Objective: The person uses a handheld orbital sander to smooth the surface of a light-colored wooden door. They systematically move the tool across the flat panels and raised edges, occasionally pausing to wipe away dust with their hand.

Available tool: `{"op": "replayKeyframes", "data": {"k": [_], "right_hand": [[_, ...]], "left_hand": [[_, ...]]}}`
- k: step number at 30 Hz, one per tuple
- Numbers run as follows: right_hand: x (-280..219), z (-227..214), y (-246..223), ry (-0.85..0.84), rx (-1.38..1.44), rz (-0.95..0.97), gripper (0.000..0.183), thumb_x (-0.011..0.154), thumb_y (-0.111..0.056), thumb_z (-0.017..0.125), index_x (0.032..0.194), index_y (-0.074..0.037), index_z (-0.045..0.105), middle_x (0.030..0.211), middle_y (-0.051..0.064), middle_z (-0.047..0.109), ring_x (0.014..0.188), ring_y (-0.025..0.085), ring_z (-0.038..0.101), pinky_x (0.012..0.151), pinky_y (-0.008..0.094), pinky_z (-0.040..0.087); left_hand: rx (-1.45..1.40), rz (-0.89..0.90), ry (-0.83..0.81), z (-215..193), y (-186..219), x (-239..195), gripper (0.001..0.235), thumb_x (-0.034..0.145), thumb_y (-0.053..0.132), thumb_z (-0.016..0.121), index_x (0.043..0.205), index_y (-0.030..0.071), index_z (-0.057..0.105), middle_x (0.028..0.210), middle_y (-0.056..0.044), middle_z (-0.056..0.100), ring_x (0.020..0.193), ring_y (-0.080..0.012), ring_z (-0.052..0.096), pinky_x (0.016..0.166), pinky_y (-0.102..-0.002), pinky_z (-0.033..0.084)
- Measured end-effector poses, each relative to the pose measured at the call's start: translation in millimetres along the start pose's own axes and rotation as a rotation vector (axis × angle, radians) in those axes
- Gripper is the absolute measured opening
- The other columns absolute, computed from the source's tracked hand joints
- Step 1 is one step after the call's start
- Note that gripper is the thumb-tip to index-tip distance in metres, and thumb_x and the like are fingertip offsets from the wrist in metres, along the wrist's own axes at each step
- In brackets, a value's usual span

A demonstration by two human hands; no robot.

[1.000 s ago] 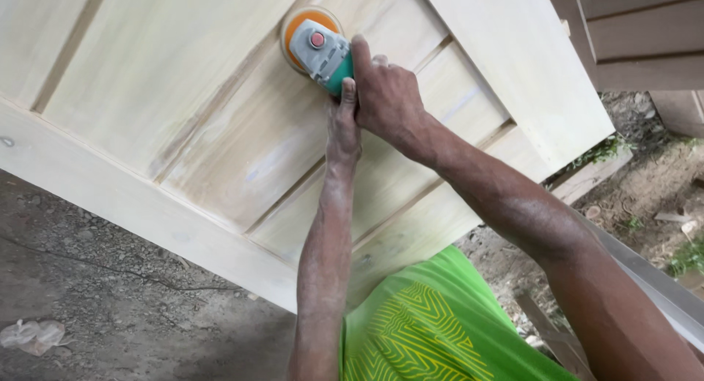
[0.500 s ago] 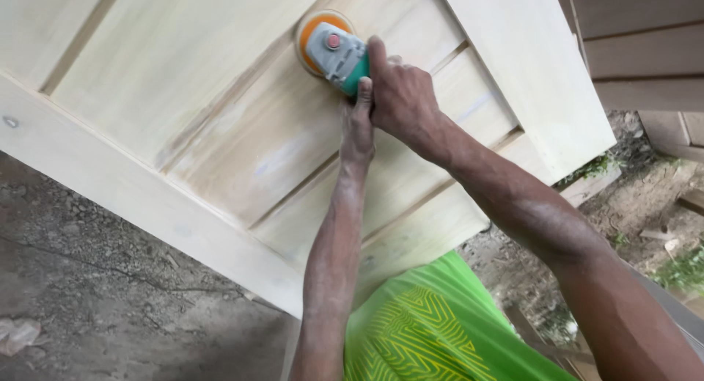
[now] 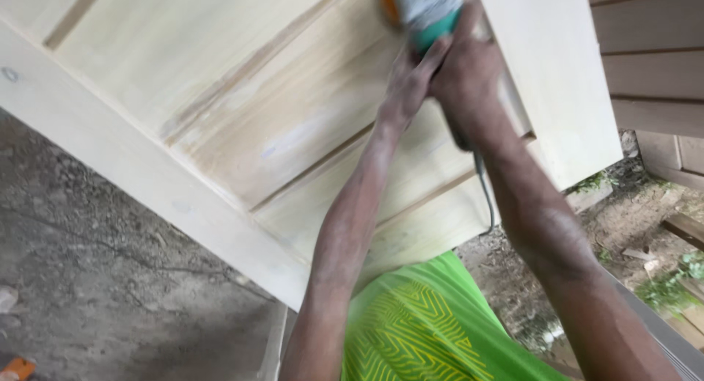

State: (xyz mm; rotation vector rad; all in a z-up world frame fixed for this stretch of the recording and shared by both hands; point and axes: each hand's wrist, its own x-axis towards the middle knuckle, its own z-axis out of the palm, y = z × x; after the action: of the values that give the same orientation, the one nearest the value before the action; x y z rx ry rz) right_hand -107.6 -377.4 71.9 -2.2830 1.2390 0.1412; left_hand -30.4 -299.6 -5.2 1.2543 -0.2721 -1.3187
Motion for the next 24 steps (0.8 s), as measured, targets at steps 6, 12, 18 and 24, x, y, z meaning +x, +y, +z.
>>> {"op": "replayKeyframes", "data": {"k": [6,12,18,24], "right_hand": [[-48.7,31.6,-41.5,-0.193,-0.037,-0.085,0.083,0.084,-0.028,0.08,0.141,0.004,0.029,0.087,0.026,0.067,0.068,0.044,0.069,0.054,0.052,0.056],[-42.5,1.1,-29.6,-0.281,-0.009,-0.006,0.079,0.087,-0.023,0.08,0.14,0.004,0.028,0.09,0.027,0.066,0.061,0.036,0.071,0.042,0.045,0.059],[-24.0,-26.1,16.9,-0.044,0.02,-0.015,0.08,0.093,-0.025,0.086,0.14,0.004,0.028,0.092,0.029,0.072,0.073,0.039,0.075,0.059,0.047,0.062],[-37.3,-22.4,22.9,-0.035,0.04,-0.005,0.079,0.091,-0.021,0.085,0.138,0.003,0.026,0.098,0.032,0.071,0.077,0.043,0.075,0.067,0.052,0.065]], "left_hand": [[-0.192,-0.008,0.081,-37.0,-13.2,-94.7,0.079,0.101,0.056,0.061,0.15,-0.003,0.045,0.144,-0.016,0.056,0.131,-0.026,0.057,0.11,-0.041,0.049],[0.178,-0.013,0.205,-23.6,-17.4,-112.2,0.072,0.1,0.053,0.062,0.147,-0.001,0.049,0.133,-0.015,0.065,0.12,-0.0262,0.062,0.103,-0.04,0.052],[1.215,0.401,0.289,-70.4,-2.3,-90.7,0.053,0.104,0.047,0.069,0.145,0.017,0.051,0.15,-0.007,0.055,0.144,-0.0288,0.049,0.121,-0.044,0.039],[1.418,0.586,0.139,-76.6,-5.5,-49.4,0.084,0.106,0.045,0.068,0.163,0.001,0.024,0.171,-0.02,0.019,0.161,-0.0379,0.012,0.133,-0.058,0.008]]}}
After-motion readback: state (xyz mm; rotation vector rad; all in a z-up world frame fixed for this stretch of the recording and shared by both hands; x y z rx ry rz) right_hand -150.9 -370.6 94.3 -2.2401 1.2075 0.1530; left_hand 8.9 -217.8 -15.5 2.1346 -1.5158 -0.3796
